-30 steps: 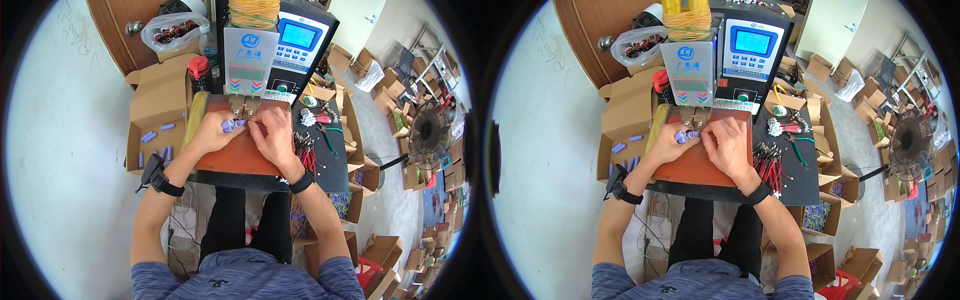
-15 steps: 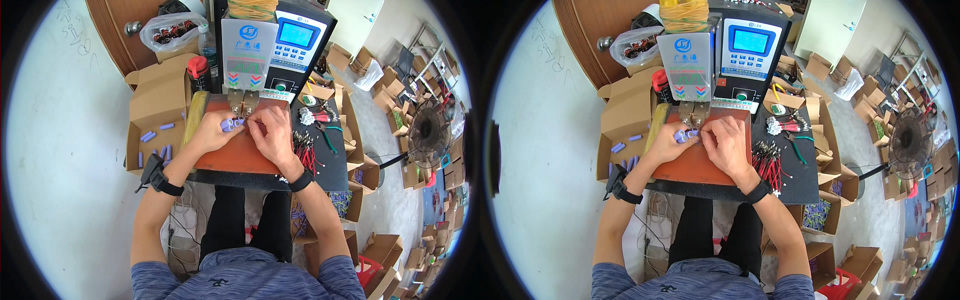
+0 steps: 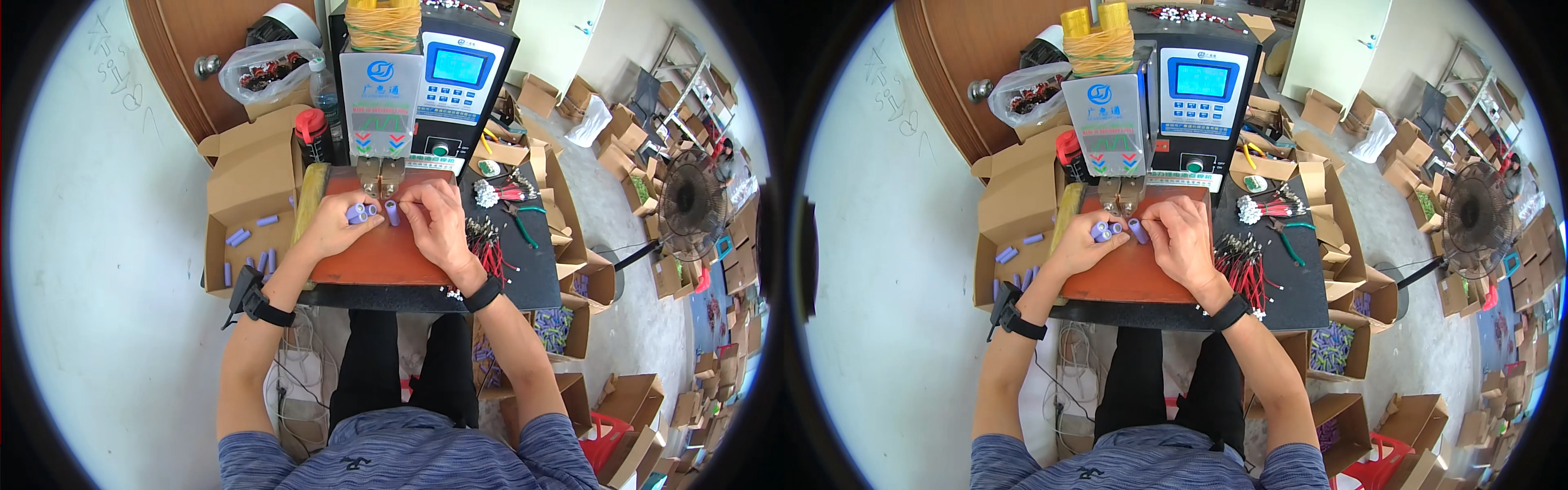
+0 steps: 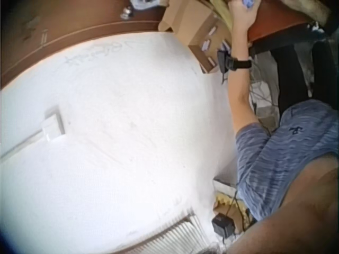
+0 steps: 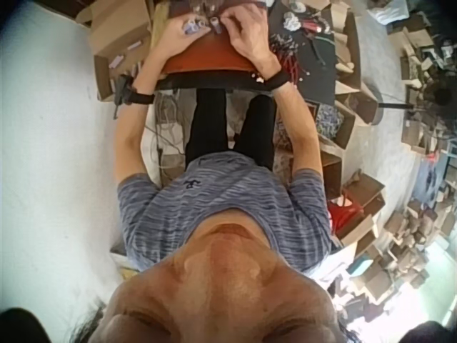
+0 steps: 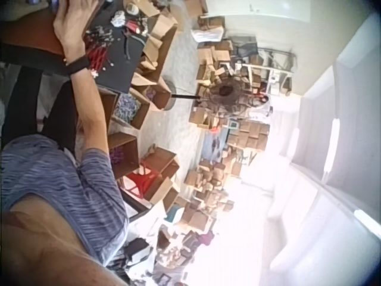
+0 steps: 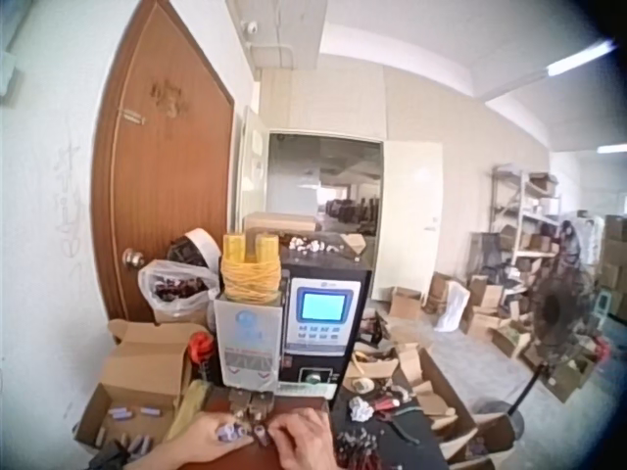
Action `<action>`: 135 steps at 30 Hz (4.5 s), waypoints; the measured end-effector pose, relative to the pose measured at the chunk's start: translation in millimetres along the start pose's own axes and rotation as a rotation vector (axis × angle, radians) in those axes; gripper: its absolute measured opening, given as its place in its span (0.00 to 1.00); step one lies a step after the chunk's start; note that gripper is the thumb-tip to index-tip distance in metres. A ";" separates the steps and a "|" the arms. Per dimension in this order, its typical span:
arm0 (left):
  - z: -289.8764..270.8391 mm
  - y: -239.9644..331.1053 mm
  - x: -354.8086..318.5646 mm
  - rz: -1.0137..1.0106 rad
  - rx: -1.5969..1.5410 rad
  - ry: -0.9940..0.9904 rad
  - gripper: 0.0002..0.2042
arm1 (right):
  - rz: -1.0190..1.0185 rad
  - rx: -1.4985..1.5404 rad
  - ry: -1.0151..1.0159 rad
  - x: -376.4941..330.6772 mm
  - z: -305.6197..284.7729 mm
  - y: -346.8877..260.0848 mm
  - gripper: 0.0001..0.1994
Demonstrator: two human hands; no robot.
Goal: Connecting wires to battery cells using a spot-welding machine.
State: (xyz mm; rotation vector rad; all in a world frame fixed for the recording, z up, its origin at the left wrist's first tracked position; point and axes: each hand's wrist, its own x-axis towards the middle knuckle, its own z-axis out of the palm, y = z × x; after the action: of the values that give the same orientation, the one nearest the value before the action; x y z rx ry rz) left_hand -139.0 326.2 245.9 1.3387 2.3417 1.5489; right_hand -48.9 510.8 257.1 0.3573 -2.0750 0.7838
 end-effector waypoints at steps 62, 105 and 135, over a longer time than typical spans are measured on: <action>-2.4 7.4 -0.1 0.009 -0.099 -0.101 0.13 | 0.825 0.725 -0.028 -22.1 -144.8 38.7 0.05; 2.6 -3.2 1.4 0.018 -0.144 -0.052 0.13 | 0.400 0.271 -0.100 -9.9 14.9 15.2 0.03; -1.3 -5.3 7.2 -0.051 -0.024 -0.016 0.12 | 0.226 0.163 -0.093 2.9 11.3 2.4 0.04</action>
State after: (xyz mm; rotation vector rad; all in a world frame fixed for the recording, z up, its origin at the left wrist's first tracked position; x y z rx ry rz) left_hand -147.5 329.3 245.4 1.2717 2.3210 1.5413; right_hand -58.9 505.4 253.6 0.2541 -2.1687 1.0947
